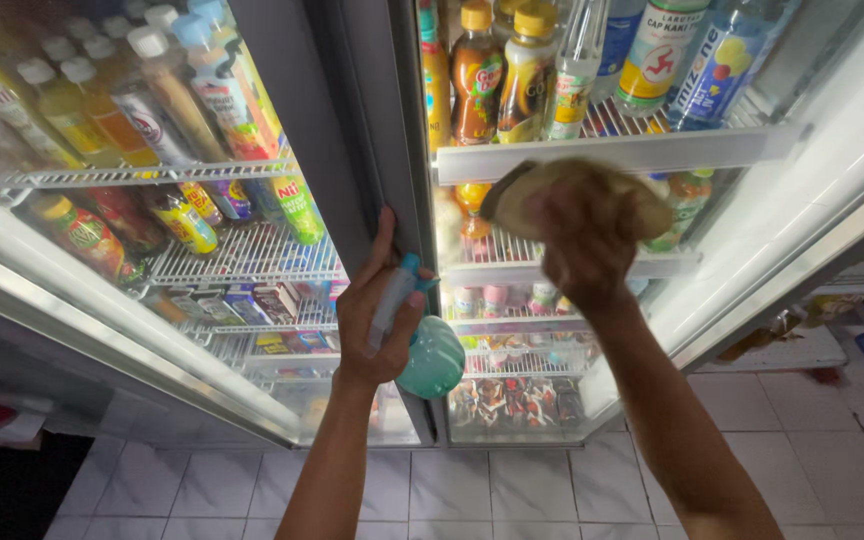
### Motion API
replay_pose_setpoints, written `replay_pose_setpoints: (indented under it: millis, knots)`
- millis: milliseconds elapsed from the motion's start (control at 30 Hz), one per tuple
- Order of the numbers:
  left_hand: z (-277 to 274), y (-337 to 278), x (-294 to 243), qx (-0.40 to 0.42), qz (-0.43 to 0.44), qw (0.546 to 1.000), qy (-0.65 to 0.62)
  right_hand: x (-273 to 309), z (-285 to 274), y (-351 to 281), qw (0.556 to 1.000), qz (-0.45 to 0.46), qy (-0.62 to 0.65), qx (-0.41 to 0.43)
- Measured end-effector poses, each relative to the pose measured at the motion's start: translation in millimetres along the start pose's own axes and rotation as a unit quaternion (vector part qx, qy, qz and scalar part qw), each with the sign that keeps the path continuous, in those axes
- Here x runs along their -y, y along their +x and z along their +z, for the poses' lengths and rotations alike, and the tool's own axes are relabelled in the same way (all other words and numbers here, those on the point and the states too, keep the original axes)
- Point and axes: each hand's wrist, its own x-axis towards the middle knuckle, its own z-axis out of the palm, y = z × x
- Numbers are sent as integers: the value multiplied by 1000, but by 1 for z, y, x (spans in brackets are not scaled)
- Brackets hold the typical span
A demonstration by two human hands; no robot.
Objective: The person cleans the exterior glass and frame of a beverage refrigerator door with a spray bottle and a cloth.
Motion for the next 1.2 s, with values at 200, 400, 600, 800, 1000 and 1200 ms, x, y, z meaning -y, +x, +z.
replay_pose_setpoints:
  millis: [200,400,600,800,1000,1200]
  knots:
    - [-5,-4,6,28,-31,998,-36,29,15,87,988,140,26,-66]
    - [-7,-2,7,42,-14,997,-56,72,29,10,999,29,-6,29]
    - [-6,-3,9,46,6,997,-57,24,11,-69,998,-20,-50,44]
    - [-2,-5,9,51,2,998,-42,0,13,34,977,193,14,-88]
    - [-3,-5,2,50,-13,998,-41,85,38,66,996,92,6,-9]
    - [1,-8,2,48,9,999,-16,39,16,-40,998,-15,29,46]
